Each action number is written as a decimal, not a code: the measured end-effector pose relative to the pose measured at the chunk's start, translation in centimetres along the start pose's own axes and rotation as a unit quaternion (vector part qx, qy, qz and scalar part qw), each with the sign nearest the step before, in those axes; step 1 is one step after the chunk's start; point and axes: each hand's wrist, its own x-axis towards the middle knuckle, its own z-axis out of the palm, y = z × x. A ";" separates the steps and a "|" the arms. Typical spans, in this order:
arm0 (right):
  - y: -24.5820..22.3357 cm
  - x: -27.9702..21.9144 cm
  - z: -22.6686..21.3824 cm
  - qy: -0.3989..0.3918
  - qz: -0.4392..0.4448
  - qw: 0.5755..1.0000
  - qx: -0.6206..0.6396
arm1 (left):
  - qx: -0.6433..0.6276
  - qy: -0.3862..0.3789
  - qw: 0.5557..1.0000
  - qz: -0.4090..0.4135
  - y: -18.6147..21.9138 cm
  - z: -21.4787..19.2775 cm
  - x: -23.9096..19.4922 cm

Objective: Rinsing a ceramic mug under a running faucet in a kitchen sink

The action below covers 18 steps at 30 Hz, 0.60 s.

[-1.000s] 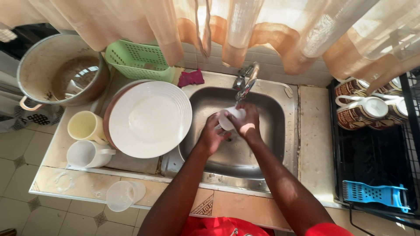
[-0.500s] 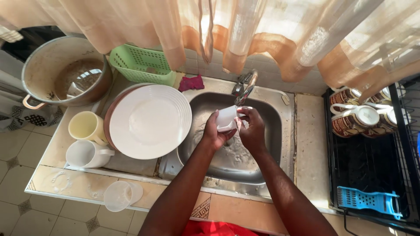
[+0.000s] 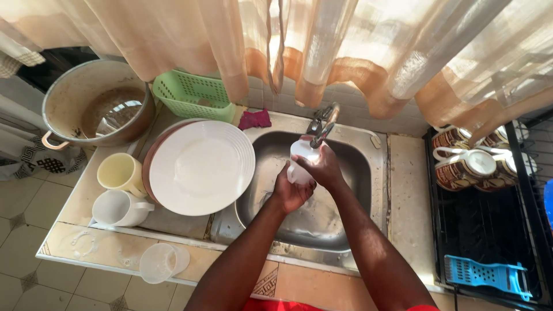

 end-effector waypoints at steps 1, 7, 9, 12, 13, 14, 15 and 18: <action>0.5 0.2 0.0 -0.002 -0.002 1.000 0.000 | -0.001 -0.001 1.000 0.003 0.3 0.0 0.2; 4.6 0.1 -0.6 -0.046 -0.005 0.993 0.104 | 0.058 -0.012 0.998 -0.005 0.1 -0.8 0.5; 5.9 0.0 -1.2 -0.037 0.021 0.997 0.056 | 0.170 0.050 0.984 -0.016 -0.3 -0.6 0.7; 5.4 -0.9 -2.5 -0.012 -0.012 0.999 0.048 | 0.239 0.087 0.967 -0.006 -0.7 -0.1 0.4; 5.5 -1.2 -2.6 -0.012 -0.013 0.999 0.048 | 0.239 0.087 0.967 -0.004 -0.7 -1.1 1.1; 5.5 -1.4 -2.6 -0.009 -0.023 0.999 0.040 | 0.261 0.094 0.961 0.020 -0.7 -2.1 1.7; 5.5 -1.4 -2.7 -0.006 -0.034 0.999 0.033 | 0.283 0.100 0.953 0.046 -0.4 -2.9 2.4; 5.6 -1.4 -2.4 -0.012 -0.021 0.999 0.032 | 0.341 0.098 0.925 0.137 -1.3 1.4 -0.8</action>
